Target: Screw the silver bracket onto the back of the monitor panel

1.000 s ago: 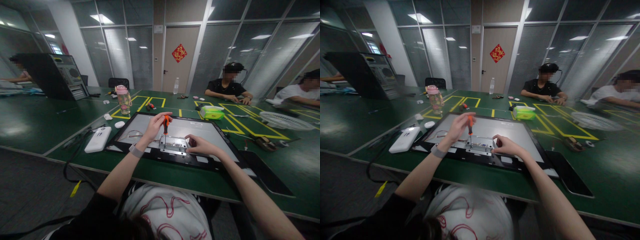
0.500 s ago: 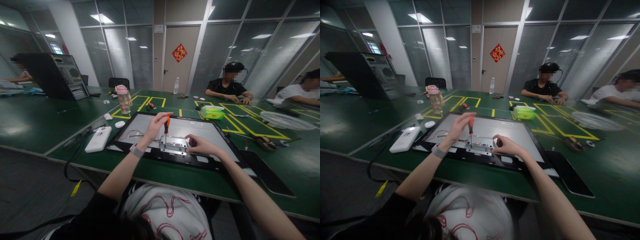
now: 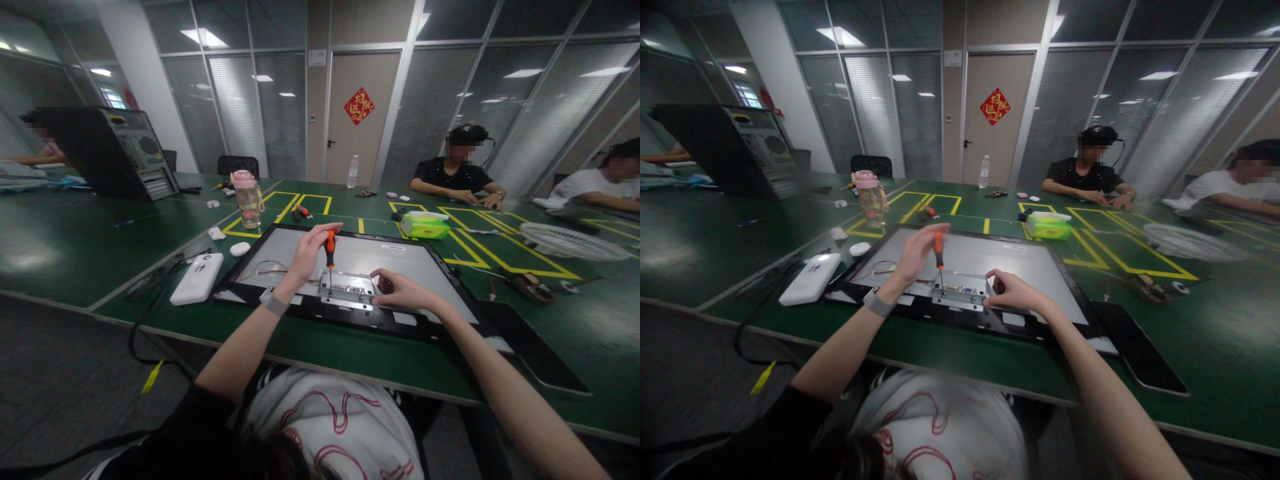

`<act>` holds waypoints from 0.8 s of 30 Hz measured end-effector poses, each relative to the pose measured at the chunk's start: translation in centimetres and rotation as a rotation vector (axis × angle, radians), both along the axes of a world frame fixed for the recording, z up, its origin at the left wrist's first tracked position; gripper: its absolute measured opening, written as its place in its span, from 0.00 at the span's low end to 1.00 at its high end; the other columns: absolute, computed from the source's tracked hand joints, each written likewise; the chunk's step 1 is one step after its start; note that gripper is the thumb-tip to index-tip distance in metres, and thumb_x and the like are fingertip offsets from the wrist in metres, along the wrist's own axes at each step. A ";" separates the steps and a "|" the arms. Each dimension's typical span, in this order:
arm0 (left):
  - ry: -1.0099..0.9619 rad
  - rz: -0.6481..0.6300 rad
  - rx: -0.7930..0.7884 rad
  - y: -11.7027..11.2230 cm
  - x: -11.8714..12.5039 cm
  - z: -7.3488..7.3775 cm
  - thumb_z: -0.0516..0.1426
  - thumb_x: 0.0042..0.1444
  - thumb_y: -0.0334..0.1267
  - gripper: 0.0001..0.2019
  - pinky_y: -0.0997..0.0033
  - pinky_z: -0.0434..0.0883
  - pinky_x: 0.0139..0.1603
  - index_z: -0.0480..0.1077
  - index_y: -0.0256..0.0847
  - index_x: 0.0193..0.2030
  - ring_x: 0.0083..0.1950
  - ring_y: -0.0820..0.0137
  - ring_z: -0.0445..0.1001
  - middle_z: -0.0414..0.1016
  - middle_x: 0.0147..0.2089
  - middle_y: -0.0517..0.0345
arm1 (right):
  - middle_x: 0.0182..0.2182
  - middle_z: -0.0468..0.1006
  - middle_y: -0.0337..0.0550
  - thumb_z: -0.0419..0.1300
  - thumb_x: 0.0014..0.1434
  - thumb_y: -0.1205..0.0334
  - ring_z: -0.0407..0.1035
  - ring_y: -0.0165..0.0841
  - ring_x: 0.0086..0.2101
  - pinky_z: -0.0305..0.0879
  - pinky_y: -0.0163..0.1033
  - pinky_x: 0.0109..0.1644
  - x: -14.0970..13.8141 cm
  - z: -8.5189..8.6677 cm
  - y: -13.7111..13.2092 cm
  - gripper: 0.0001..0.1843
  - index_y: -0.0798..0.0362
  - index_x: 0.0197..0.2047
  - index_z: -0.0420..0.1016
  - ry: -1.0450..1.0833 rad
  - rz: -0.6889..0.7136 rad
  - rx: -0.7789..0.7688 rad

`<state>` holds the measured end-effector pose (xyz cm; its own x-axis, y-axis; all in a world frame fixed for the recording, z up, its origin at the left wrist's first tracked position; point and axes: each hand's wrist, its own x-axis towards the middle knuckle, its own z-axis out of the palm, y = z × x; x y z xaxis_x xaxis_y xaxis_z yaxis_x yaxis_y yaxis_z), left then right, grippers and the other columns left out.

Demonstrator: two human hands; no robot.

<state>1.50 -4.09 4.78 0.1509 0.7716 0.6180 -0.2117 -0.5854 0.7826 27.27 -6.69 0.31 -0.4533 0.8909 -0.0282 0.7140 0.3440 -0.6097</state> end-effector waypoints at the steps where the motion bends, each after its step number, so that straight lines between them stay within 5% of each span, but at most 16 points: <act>1: -0.015 -0.017 -0.011 0.1 0.0 0.0 0.53 0.60 0.39 0.14 0.70 0.68 0.45 0.75 0.39 0.48 0.41 0.70 0.72 0.76 0.40 0.53 | 0.27 0.65 0.35 0.65 0.49 0.50 0.61 0.31 0.29 0.58 0.35 0.31 0.0 0.0 0.0 0.30 0.55 0.50 0.64 -0.001 -0.003 0.001; 10: 0.098 0.138 0.066 -0.7 0.0 0.3 0.61 0.53 0.42 0.10 0.76 0.64 0.32 0.77 0.41 0.40 0.33 0.75 0.66 0.68 0.34 0.59 | 0.27 0.65 0.34 0.65 0.48 0.48 0.61 0.31 0.29 0.57 0.35 0.31 -0.1 0.2 -0.1 0.30 0.53 0.50 0.64 0.013 0.000 -0.014; 19: 0.029 -0.059 0.013 -0.4 0.0 0.2 0.54 0.60 0.42 0.14 0.72 0.68 0.41 0.73 0.39 0.49 0.38 0.71 0.71 0.74 0.36 0.55 | 0.27 0.65 0.35 0.66 0.48 0.49 0.62 0.31 0.29 0.58 0.35 0.31 0.0 0.1 -0.1 0.30 0.54 0.50 0.64 0.010 -0.004 -0.009; 24: 0.090 0.014 0.054 -0.5 0.0 0.2 0.60 0.56 0.43 0.11 0.75 0.66 0.35 0.76 0.40 0.42 0.35 0.74 0.70 0.73 0.37 0.56 | 0.28 0.66 0.35 0.65 0.48 0.49 0.63 0.32 0.30 0.58 0.36 0.31 0.0 0.1 0.0 0.30 0.54 0.50 0.64 0.008 0.007 -0.006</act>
<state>1.48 -4.61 5.00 0.1971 0.7399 0.6432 -0.1333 -0.6298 0.7652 27.26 -6.68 0.37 -0.4598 0.8875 -0.0299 0.7068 0.3454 -0.6174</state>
